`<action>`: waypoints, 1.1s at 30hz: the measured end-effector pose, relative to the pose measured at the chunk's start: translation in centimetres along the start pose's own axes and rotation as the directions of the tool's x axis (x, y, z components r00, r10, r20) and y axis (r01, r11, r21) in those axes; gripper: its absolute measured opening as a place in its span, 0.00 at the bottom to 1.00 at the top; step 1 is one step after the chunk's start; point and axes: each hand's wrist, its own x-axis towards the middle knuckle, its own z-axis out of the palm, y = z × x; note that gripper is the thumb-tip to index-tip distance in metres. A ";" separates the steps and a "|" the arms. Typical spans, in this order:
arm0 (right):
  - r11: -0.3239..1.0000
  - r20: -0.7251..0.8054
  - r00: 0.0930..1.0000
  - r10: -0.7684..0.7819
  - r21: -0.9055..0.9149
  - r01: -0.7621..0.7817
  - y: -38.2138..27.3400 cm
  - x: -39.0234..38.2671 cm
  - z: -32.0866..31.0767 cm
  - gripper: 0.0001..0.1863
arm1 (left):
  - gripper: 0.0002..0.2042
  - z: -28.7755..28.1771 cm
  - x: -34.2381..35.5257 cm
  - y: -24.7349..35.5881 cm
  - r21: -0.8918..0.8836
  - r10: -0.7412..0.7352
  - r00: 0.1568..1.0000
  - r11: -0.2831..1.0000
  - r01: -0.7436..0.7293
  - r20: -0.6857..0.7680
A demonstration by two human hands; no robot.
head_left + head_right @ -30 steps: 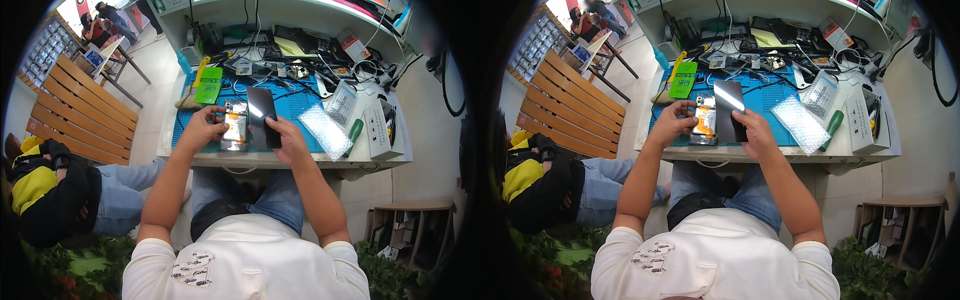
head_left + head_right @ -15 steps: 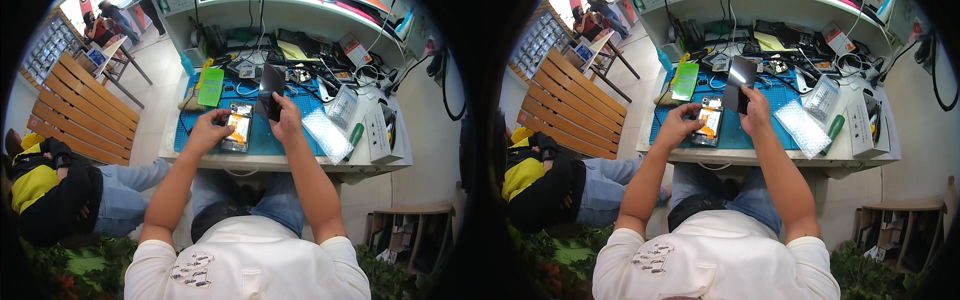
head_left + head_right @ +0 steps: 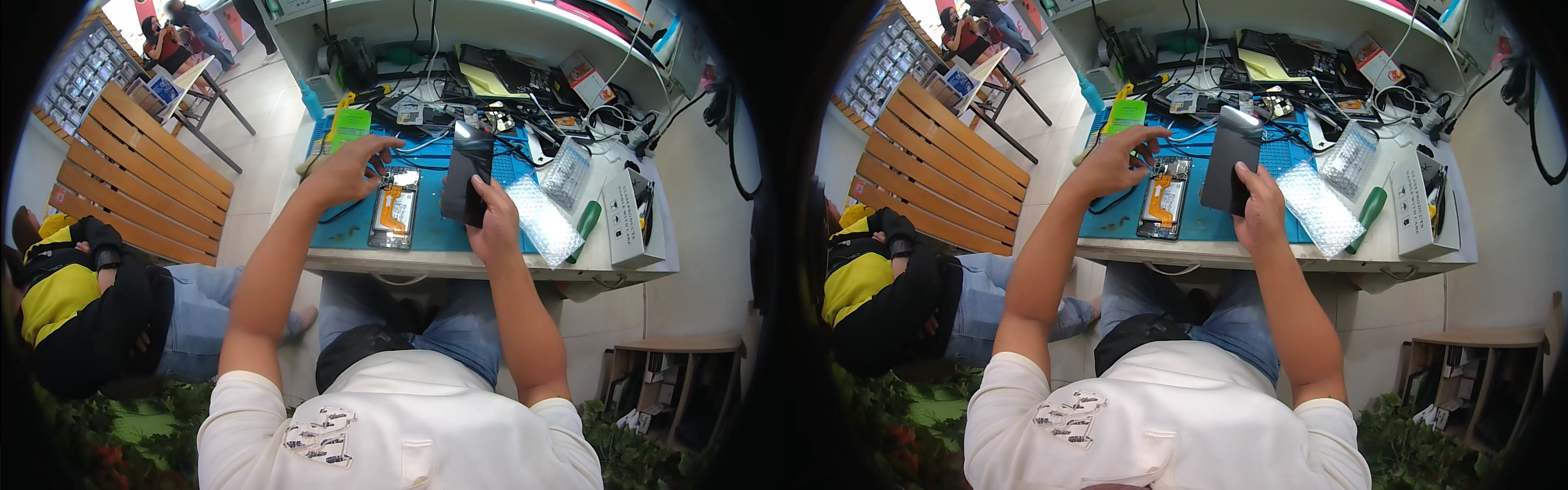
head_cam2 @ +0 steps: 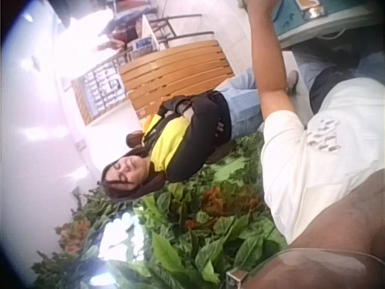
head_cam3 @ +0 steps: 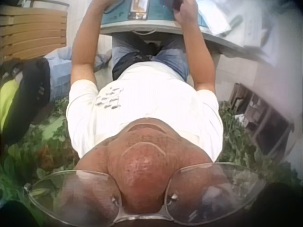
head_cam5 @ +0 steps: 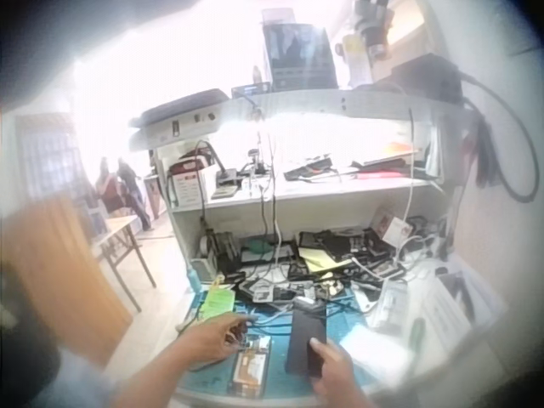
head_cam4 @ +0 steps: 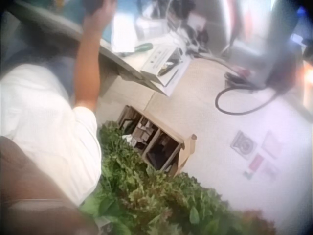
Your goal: The person aligns a mobile phone screen with the body of the phone, presses it into place by hand, and uses a screwdriver to install screws into the internal components.
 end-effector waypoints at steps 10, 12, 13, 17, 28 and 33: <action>0.999 -0.010 1.000 -0.002 -0.051 0.002 1.2 -4.2 -2.0 0.20 | 0.39 2.1 0.7 0.1 0.172 0.178 0.982 0.967 -0.187 0.065; 0.999 -0.020 1.000 -0.014 -0.050 0.013 1.2 -4.6 -1.8 0.20 | 0.39 2.1 0.5 0.5 0.150 0.172 0.983 0.972 -0.179 0.059; 0.998 -0.014 1.000 -0.026 -0.051 0.026 1.3 -4.6 -1.8 0.20 | 0.39 2.0 0.5 0.7 0.139 0.161 0.985 0.976 -0.168 0.057; 0.997 0.022 0.998 -0.061 -0.051 0.062 2.0 -4.6 -1.8 0.20 | 0.37 2.0 0.5 0.7 0.132 0.092 0.994 0.986 -0.100 0.067; 0.990 0.055 0.994 -0.098 -0.099 0.103 2.6 -5.5 -1.0 0.15 | 0.24 3.0 3.0 2.2 0.242 -0.146 0.989 0.960 0.138 0.013; 0.989 0.048 0.994 -0.094 -0.107 0.099 2.6 -5.7 -1.1 0.16 | 0.21 3.2 3.0 1.3 0.169 -0.150 0.989 0.974 0.150 -0.012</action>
